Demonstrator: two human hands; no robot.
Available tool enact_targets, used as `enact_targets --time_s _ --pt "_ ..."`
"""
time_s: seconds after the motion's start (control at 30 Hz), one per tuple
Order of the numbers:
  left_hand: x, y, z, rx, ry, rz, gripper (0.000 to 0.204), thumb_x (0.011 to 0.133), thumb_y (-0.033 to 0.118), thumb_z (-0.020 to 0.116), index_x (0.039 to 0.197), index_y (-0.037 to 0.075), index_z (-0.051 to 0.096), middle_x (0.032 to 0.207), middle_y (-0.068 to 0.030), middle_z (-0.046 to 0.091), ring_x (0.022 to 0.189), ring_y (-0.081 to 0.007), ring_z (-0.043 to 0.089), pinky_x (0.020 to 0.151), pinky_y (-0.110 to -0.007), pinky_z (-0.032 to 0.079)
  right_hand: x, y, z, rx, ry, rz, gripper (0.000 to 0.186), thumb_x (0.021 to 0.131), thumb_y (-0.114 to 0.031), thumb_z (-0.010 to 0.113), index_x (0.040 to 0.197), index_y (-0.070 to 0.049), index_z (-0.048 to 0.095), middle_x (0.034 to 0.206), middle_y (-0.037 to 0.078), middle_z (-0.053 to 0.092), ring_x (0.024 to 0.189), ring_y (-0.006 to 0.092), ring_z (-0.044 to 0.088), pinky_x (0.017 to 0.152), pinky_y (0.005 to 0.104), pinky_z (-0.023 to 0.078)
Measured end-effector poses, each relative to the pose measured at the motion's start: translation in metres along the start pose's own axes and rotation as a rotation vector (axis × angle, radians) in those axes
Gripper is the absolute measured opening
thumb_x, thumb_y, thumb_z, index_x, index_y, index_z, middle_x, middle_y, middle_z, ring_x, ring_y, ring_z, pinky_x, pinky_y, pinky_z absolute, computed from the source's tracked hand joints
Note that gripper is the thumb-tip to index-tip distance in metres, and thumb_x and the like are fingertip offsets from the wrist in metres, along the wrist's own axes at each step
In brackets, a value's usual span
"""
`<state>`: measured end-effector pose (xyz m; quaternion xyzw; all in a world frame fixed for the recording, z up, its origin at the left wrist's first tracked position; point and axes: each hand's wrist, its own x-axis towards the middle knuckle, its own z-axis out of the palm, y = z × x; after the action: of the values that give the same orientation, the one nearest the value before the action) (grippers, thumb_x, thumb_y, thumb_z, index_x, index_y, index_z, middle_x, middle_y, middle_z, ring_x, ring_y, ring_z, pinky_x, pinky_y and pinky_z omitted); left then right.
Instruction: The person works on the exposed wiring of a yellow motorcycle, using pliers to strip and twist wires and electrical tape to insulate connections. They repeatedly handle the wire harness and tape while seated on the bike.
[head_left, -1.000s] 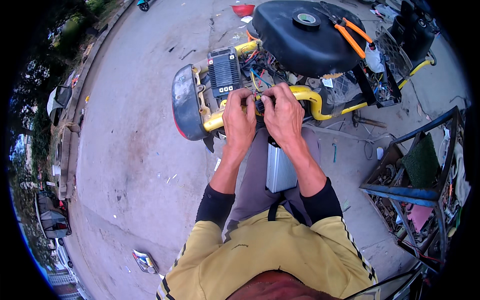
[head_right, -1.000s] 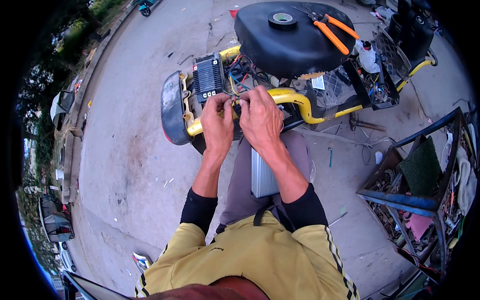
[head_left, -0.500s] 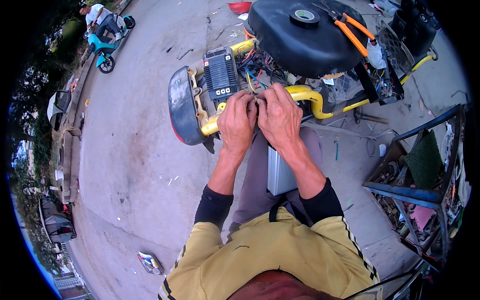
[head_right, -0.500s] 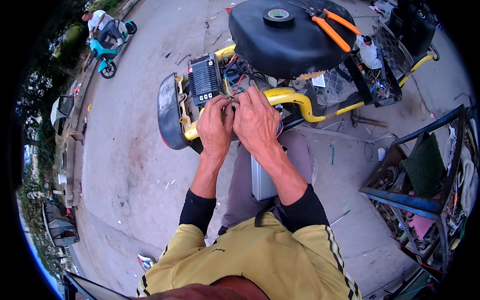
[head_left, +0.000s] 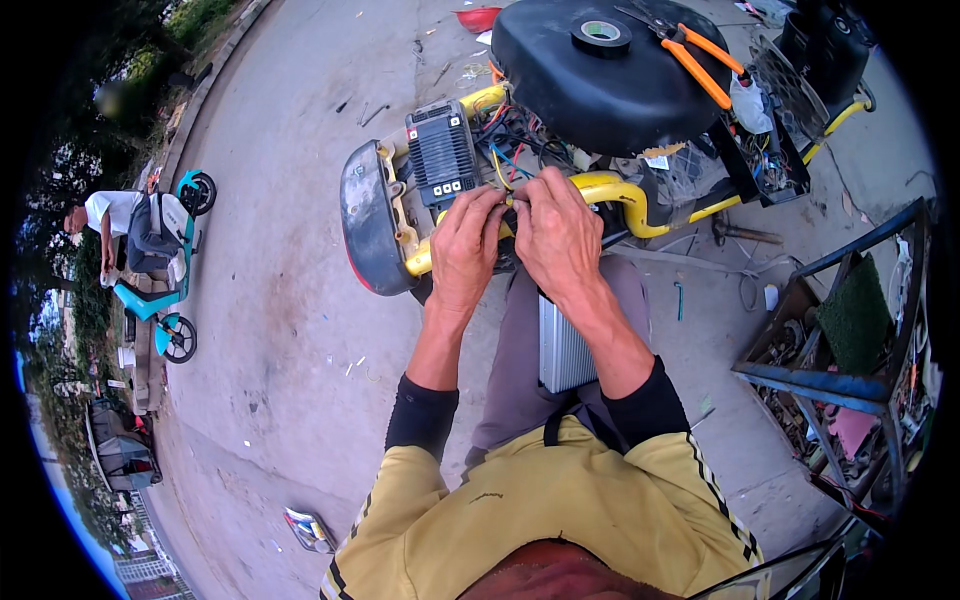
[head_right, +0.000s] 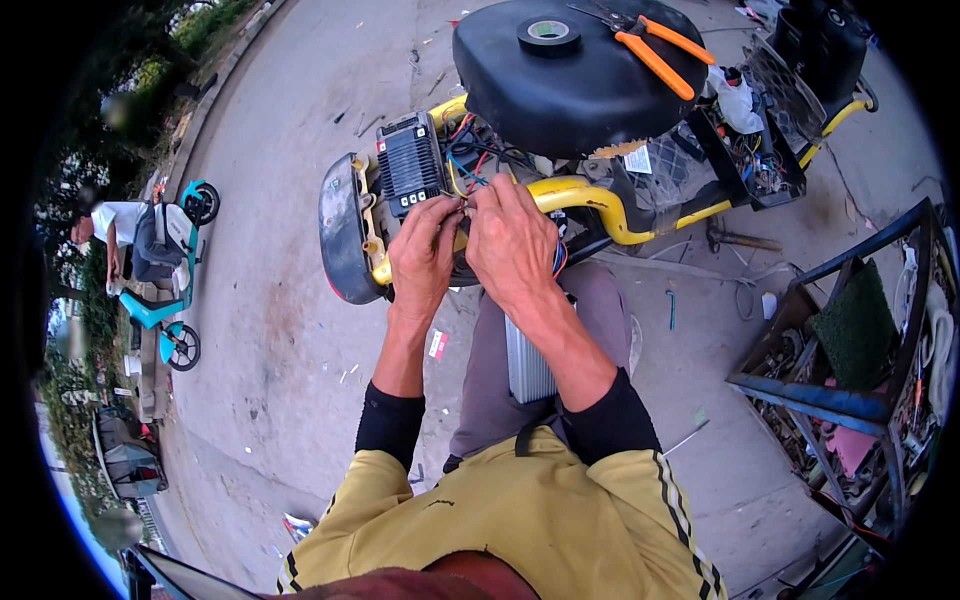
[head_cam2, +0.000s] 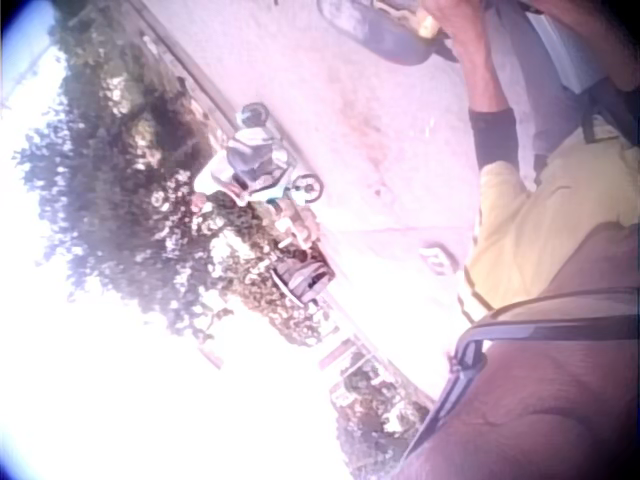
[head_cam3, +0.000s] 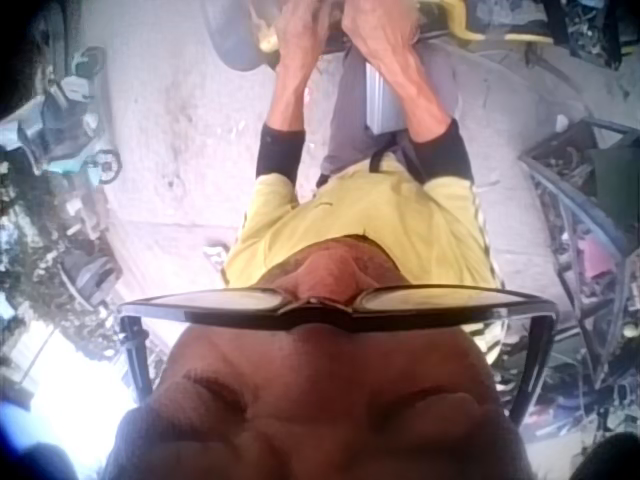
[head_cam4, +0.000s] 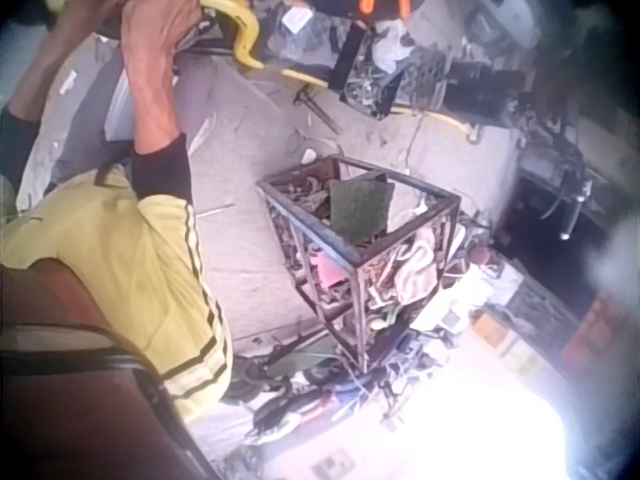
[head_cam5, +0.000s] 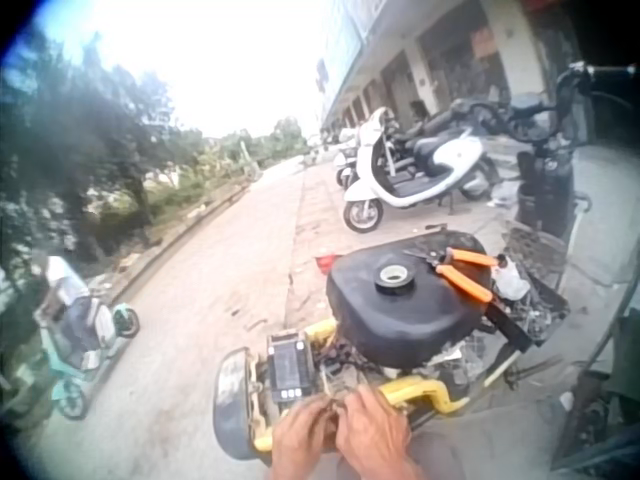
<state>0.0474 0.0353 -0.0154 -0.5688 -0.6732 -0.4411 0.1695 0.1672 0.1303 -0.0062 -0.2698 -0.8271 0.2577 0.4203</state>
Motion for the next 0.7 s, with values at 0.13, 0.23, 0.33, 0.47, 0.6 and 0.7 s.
enact_targets --time_s 0.13,0.23,0.33,0.47,0.6,0.7 --pt "-0.002 -0.002 0.002 0.057 0.011 0.016 0.023 0.092 -0.007 0.078 0.113 0.000 0.072 0.109 -0.0152 0.076 0.095 -0.0341 0.076 0.081 -0.043 0.062 0.001 -0.001 -0.001 0.011 -0.003 0.002 0.009 0.093 -0.006 0.076 0.100 -0.006 0.070 0.102 0.010 0.064 0.098 0.0345 0.070 0.080 0.0489 0.056" --pt "-0.003 -0.002 0.004 0.091 0.037 0.038 0.022 0.092 -0.006 0.078 0.112 0.000 0.072 0.109 -0.0147 0.076 0.095 -0.0338 0.076 0.081 -0.043 0.062 0.001 -0.001 -0.002 0.018 -0.014 -0.013 0.006 0.094 -0.006 0.071 0.100 -0.003 0.070 0.102 0.013 0.064 0.099 0.0358 0.069 0.081 0.0482 0.057" --pt "-0.003 -0.001 0.006 0.133 0.059 0.056 0.022 0.091 -0.006 0.078 0.111 0.000 0.072 0.107 -0.0138 0.075 0.095 -0.0334 0.075 0.080 -0.043 0.061 -0.001 -0.001 -0.001 0.028 -0.009 -0.026 0.007 0.094 -0.006 0.069 0.100 -0.002 0.070 0.102 0.014 0.064 0.099 0.0364 0.068 0.082 0.0479 0.057" --pt "-0.001 0.006 0.005 0.194 0.045 0.042 0.020 0.090 -0.002 0.079 0.110 0.001 0.073 0.105 -0.0129 0.074 0.094 -0.0327 0.074 0.078 -0.043 0.059 -0.001 0.000 0.001 0.047 0.033 -0.026 0.008 0.093 -0.005 0.074 0.099 -0.005 0.070 0.102 0.010 0.064 0.099 0.0347 0.069 0.081 0.0486 0.056" --pt "0.001 0.017 0.006 0.200 0.046 -0.165 0.013 0.092 0.006 0.079 0.104 0.001 0.076 0.095 -0.0120 0.074 0.086 -0.0297 0.072 0.073 -0.042 0.056 -0.002 0.001 0.001 0.078 0.034 -0.038 0.008 0.093 -0.005 0.074 0.100 -0.006 0.071 0.102 0.010 0.064 0.099 0.0348 0.069 0.081 0.0483 0.056" --pt "0.004 0.021 0.007 -0.031 0.026 -0.579 0.015 0.094 0.014 0.076 0.095 -0.001 0.077 0.081 -0.0118 0.072 0.072 -0.0236 0.067 0.067 -0.041 0.052 -0.004 0.004 0.004 0.089 0.046 -0.071 0.009 0.092 -0.004 0.073 0.101 -0.005 0.072 0.102 0.010 0.065 0.099 0.0348 0.069 0.082 0.0482 0.056"
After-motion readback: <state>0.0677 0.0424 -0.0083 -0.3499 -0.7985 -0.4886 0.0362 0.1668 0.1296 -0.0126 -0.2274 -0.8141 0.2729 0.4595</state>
